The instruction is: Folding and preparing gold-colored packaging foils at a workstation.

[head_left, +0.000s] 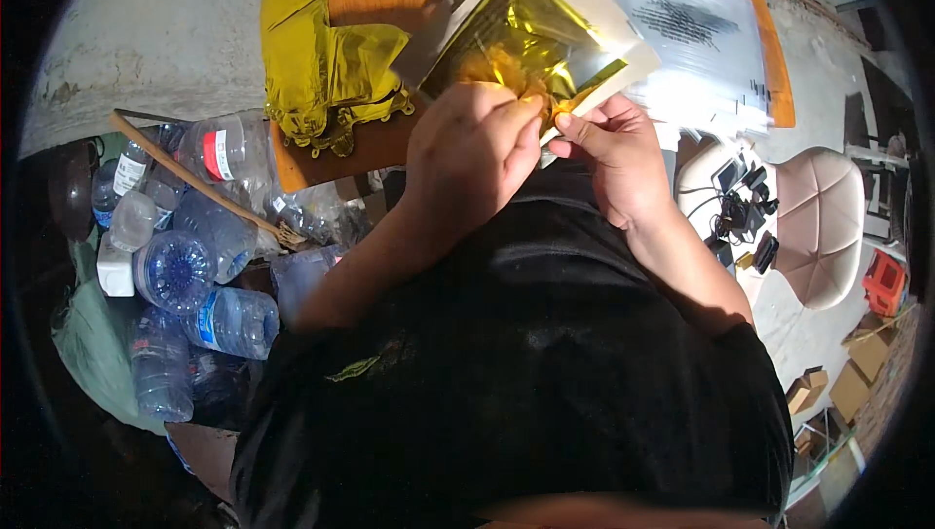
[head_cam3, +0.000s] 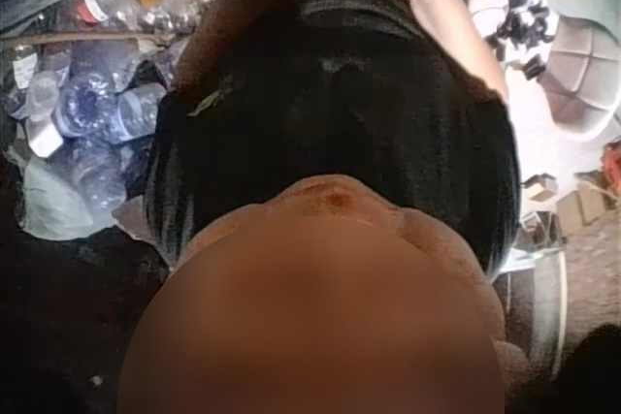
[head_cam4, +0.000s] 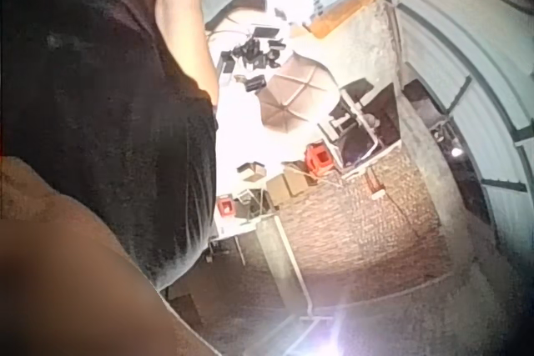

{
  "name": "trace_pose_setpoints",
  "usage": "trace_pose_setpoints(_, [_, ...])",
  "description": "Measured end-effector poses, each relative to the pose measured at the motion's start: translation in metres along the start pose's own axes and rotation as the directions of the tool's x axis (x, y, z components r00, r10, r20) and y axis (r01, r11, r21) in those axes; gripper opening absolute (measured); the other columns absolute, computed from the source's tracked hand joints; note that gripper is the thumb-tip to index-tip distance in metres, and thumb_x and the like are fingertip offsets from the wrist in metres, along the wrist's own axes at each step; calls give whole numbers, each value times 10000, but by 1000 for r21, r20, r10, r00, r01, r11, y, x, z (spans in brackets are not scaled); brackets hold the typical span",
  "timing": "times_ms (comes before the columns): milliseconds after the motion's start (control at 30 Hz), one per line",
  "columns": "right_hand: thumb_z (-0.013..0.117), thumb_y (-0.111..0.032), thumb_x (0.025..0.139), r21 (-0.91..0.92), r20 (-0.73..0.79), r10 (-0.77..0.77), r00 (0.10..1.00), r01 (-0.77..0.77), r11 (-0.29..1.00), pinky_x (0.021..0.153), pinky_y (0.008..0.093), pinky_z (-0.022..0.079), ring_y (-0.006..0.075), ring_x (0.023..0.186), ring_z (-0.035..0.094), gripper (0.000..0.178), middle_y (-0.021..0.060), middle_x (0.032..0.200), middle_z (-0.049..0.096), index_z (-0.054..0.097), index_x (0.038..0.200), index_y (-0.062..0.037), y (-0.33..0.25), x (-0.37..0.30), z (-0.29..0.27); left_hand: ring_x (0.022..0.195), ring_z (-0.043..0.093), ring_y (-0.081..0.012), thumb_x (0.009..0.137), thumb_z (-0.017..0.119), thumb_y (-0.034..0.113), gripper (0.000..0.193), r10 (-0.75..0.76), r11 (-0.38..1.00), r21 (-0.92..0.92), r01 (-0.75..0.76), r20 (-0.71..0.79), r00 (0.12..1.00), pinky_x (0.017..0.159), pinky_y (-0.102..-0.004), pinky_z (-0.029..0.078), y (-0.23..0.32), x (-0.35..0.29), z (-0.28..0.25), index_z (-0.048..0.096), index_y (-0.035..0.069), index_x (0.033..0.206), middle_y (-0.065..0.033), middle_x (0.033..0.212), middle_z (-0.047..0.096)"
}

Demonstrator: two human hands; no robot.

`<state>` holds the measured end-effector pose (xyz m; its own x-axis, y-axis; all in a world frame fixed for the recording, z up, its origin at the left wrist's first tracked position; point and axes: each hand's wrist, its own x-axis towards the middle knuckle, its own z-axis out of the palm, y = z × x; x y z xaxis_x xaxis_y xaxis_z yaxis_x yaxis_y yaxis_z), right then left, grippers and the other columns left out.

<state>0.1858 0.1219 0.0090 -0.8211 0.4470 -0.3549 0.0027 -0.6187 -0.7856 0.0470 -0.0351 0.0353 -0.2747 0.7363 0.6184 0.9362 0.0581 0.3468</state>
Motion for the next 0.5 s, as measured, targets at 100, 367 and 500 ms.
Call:
trace_pose_setpoints(100, [743,-21,1018,59,-83,-25,996,30,998,803,281,620,119,933,727,214,37,1079,778,715,1226,-62,-3,-2,-3,1050,671,-296,809,876,46,616,-65,998,9,68,-188,980,946,-395,561,-3,-15,-4,594,21,1356,-133,1196,622])
trace_pose_setpoints(367, [741,3,1014,194,-50,-81,995,89,977,805,277,631,129,969,721,217,32,1050,750,699,1212,-74,2,1,3,1307,655,-263,901,799,-67,1126,-660,223,-718,659,386,644,1067,-368,557,17,-4,2,-1,-45,1694,-222,1451,597])
trace_pose_setpoints(500, [730,23,1014,142,-16,-132,991,133,981,841,294,652,139,970,725,216,29,1026,741,699,1209,-66,5,0,5,1075,734,-182,947,742,-72,1007,-735,198,-701,685,356,577,936,-290,586,6,-7,3,71,-62,1698,-174,1186,738])
